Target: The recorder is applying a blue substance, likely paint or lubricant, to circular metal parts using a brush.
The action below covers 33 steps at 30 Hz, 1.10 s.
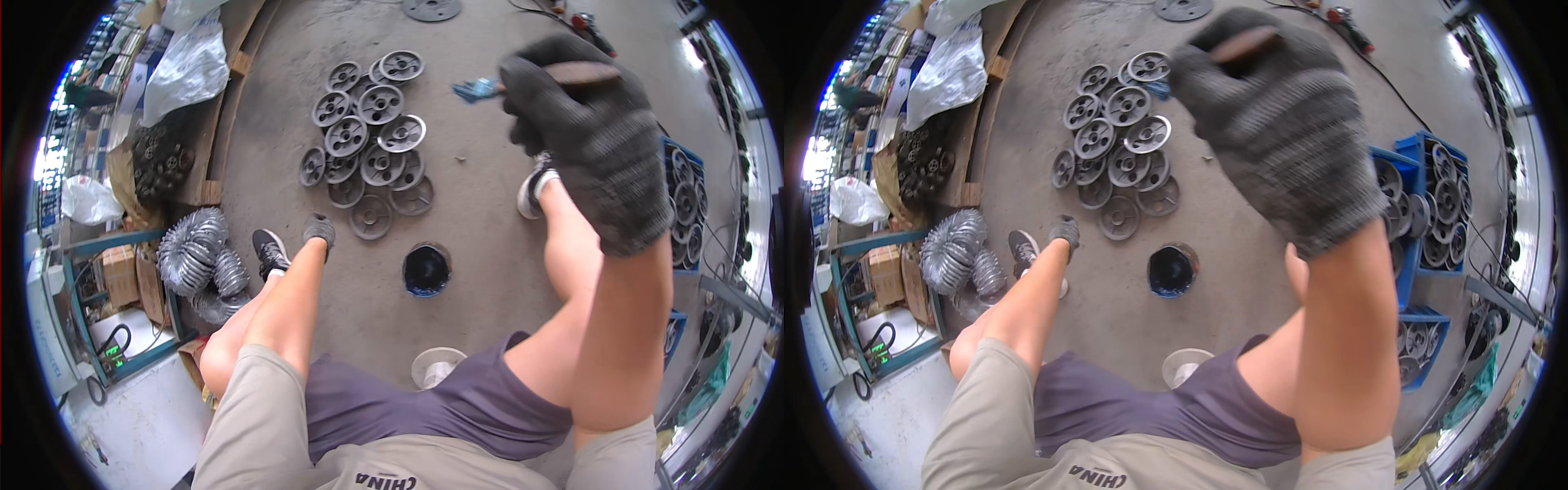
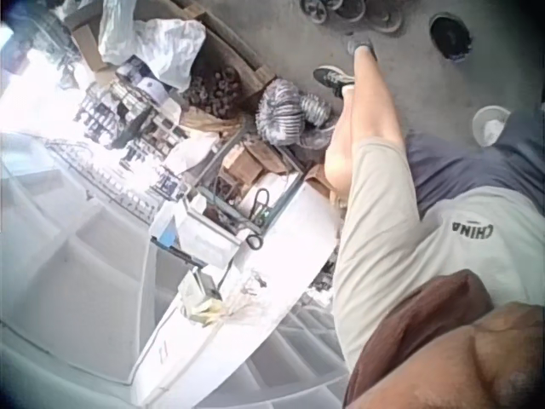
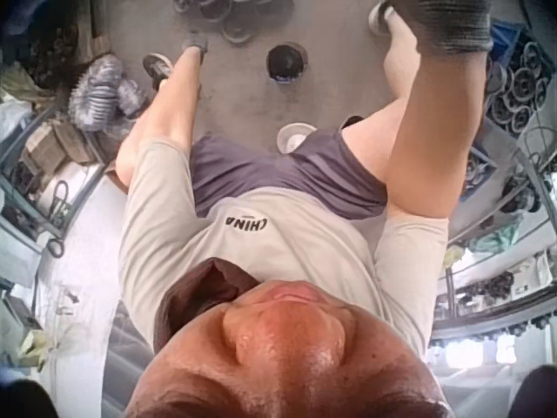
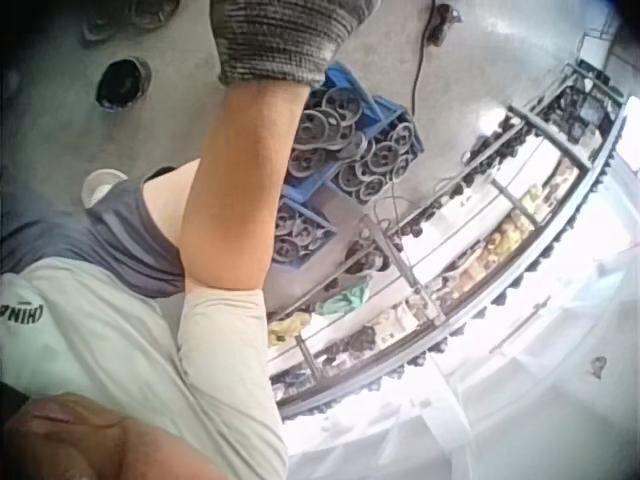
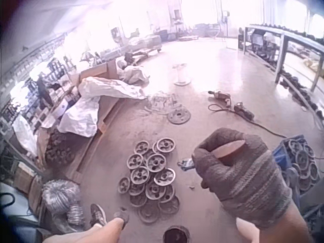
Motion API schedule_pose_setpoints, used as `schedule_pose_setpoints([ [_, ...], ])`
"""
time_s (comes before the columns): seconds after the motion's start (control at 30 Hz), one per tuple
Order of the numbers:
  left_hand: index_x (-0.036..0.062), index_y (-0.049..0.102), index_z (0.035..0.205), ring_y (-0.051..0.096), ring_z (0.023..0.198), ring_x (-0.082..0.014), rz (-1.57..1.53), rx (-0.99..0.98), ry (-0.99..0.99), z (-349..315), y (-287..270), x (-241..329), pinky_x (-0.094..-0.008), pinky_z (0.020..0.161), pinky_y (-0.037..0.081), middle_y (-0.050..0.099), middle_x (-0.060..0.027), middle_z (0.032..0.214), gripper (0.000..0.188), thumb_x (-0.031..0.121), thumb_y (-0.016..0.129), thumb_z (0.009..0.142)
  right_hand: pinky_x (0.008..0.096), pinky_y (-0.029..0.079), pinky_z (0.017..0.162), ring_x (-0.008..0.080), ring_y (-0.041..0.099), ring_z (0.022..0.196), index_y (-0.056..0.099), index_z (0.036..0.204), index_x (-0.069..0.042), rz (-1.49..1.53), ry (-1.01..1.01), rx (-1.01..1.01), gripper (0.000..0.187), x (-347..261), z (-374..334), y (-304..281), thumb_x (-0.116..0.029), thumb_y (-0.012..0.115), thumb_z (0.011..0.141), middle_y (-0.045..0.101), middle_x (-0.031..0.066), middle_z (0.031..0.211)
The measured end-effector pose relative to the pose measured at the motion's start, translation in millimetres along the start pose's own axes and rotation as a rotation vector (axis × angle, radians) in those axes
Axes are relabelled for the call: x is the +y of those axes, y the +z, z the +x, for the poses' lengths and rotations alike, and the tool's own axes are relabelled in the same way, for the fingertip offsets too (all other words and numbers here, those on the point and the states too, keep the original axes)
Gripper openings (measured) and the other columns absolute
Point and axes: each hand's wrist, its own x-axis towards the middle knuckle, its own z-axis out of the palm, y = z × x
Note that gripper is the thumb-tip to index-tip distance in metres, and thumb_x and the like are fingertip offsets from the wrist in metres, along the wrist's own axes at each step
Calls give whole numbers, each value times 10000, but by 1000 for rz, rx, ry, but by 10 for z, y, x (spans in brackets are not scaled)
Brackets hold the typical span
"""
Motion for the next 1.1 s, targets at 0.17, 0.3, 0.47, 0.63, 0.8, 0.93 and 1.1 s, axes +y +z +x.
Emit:
schedule_pose_setpoints([
  [0.17,37,676,1168,648,1140,-368,-779,-295,-39,-947,-334,2779,-434,961,517,694,-209,1182,409,305,630,863,248,527,631,96,639,701,683,1029,-27,-250,397,-149,188,359,-212,-4,-197,684,949,678,46,819],
  [0.3,-6,668,1155,635,1162,-381,-573,-254,-270,-796,-770,2269,-412,991,509,680,-222,1209,467,333,680,834,246,518,711,98,629,757,683,1044,-25,-330,201,-194,173,243,-160,91,-168,688,947,675,36,841],
  [0.47,-33,642,1190,627,1184,-390,-565,-226,-387,-776,-685,2225,-420,998,511,649,-254,1251,542,372,694,834,239,508,666,88,615,718,682,1049,-14,-170,432,-74,182,214,-171,210,-158,698,940,672,44,840],
  [0.63,-6,561,1288,645,1144,-408,-531,-396,-273,-689,-533,1705,-428,974,526,656,-265,1228,632,419,698,842,239,511,634,93,622,696,682,1036,-12,-115,285,-144,188,142,-143,288,-172,705,940,675,56,831],
  [0.8,-19,574,1176,651,1037,-456,-858,-213,-104,-986,-1136,1764,-483,906,525,656,-316,1124,561,430,685,859,232,524,573,90,657,660,693,987,-11,-36,235,-192,183,165,-195,393,-187,703,940,685,51,802],
  [0.93,-2,524,1228,665,1003,-294,-826,-11,277,-989,-2241,1314,-370,846,519,669,-203,1074,516,222,736,814,237,524,562,93,648,627,702,978,-14,-68,340,-399,220,150,-277,533,-229,717,932,680,52,764],
  [1.1,-10,550,1225,641,1021,-208,-898,308,473,-1356,-3738,751,-329,930,508,667,-154,1138,346,87,676,917,274,529,521,102,625,559,695,953,-13,-195,507,-718,273,325,-563,1028,-284,721,926,684,78,718],
])
